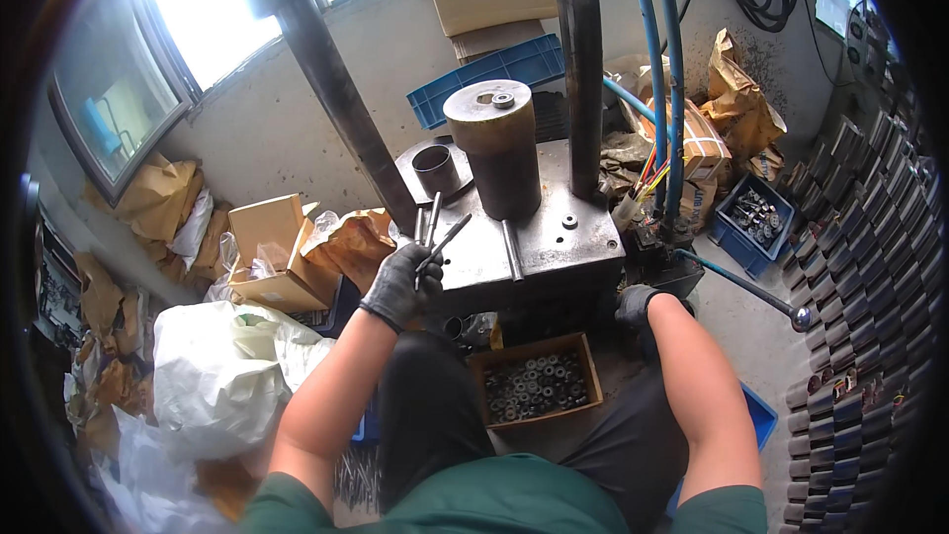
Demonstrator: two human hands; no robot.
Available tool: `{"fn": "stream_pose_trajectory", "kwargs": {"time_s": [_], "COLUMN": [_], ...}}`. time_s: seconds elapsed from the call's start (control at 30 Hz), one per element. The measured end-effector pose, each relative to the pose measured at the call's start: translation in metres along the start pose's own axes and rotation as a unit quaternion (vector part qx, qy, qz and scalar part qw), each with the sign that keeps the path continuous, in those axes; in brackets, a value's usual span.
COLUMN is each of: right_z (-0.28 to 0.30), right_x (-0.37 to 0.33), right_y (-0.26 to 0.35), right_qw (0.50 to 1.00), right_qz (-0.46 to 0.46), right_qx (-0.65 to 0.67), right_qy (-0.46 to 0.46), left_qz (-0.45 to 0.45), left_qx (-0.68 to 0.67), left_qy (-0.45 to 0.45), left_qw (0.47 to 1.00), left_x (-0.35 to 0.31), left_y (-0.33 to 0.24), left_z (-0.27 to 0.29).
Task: Using a manual press machine to assemble metal rods with ring-shaped components.
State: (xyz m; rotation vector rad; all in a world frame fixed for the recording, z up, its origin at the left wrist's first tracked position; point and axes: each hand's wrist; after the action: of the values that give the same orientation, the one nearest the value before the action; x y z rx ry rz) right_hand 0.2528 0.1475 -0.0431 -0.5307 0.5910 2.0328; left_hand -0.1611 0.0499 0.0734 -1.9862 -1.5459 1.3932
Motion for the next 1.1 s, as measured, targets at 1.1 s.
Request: {"fn": "stream_pose_trajectory", "kwargs": {"time_s": [1.1], "right_z": [-0.091], "right_x": [0.040], "right_y": [0.143], "right_qw": [0.928], "right_qz": [0.258], "right_qx": [-0.201], "right_qy": [0.181], "left_qz": [-0.264], "left_qx": [0.754], "left_qy": [-0.039], "left_qw": [0.600], "left_x": [0.044], "left_y": [0.019], "left_z": [-0.026]}}
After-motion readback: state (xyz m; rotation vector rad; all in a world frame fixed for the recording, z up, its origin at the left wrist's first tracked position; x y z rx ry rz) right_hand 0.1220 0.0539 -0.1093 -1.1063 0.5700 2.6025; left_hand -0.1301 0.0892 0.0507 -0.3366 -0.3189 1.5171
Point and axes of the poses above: each hand's wrist, its own x-axis towards the middle knuckle, its own z-axis out of the back of the hand, y = z × x, and after that the axes turned 8 degrees about z, right-handed
